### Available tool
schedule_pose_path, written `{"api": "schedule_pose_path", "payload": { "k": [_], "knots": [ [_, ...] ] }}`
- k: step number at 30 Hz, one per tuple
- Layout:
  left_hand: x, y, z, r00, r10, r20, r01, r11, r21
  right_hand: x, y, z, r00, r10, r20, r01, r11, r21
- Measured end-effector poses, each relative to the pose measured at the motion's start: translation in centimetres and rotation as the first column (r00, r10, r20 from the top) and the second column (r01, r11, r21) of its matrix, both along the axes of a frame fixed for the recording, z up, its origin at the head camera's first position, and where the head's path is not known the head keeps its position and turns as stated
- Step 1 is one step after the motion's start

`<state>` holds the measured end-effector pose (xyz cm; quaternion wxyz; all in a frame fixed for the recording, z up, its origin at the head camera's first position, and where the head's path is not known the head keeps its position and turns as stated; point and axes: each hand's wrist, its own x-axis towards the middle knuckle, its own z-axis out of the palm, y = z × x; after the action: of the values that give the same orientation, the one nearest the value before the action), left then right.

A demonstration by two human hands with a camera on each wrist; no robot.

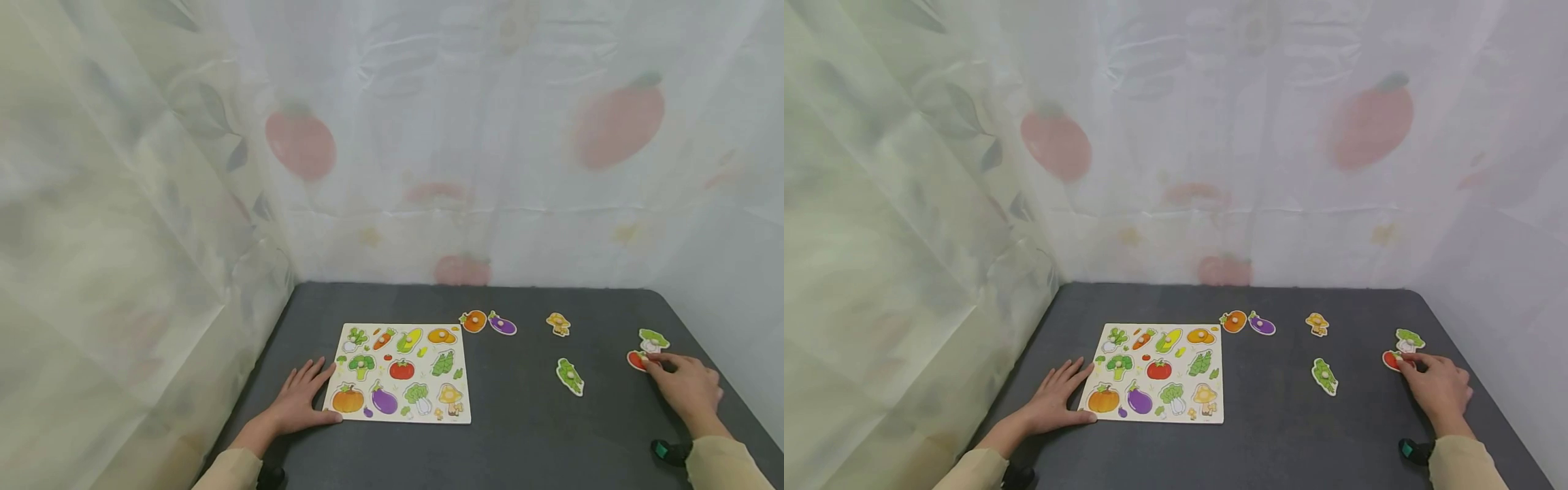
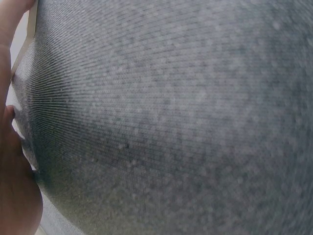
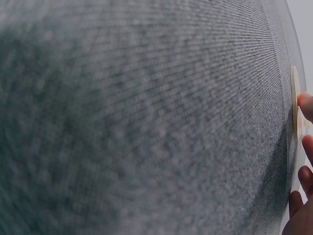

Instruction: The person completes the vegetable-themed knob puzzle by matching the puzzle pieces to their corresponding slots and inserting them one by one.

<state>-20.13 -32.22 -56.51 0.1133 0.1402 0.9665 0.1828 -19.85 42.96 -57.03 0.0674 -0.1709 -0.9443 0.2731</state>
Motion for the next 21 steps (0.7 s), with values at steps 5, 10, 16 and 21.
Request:
{"api": "schedule_pose_path", "payload": {
  "k": [5, 10, 16, 21],
  "knots": [
    [0.03, 0.0, 0.0, 1.0, 0.005, -0.004, -0.006, 1.0, -0.008, -0.03, -0.12, 0.15, 1.0, -0.003, -0.004, 0.003, 1.0, 0.001],
    [0.1, 0.14, 0.29, 1.0, 0.001, -0.007, -0.001, 1.0, -0.003, 0.09, -0.15, 0.3, 1.0, 0.001, -0.001, -0.001, 1.0, 0.006],
    [0.18, 0.08, 0.31, 1.0, 0.002, -0.001, -0.002, 1.0, 0.0, 0.14, -0.03, 0.11, 1.0, 0.001, 0.011, -0.001, 1.0, 0.012],
    [0.23, 0.11, 0.3, 1.0, 0.006, 0.0, -0.006, 1.0, -0.001, 0.0, -0.08, 0.2, 1.0, -0.003, 0.021, 0.002, 1.0, 0.013]
  ]
}}
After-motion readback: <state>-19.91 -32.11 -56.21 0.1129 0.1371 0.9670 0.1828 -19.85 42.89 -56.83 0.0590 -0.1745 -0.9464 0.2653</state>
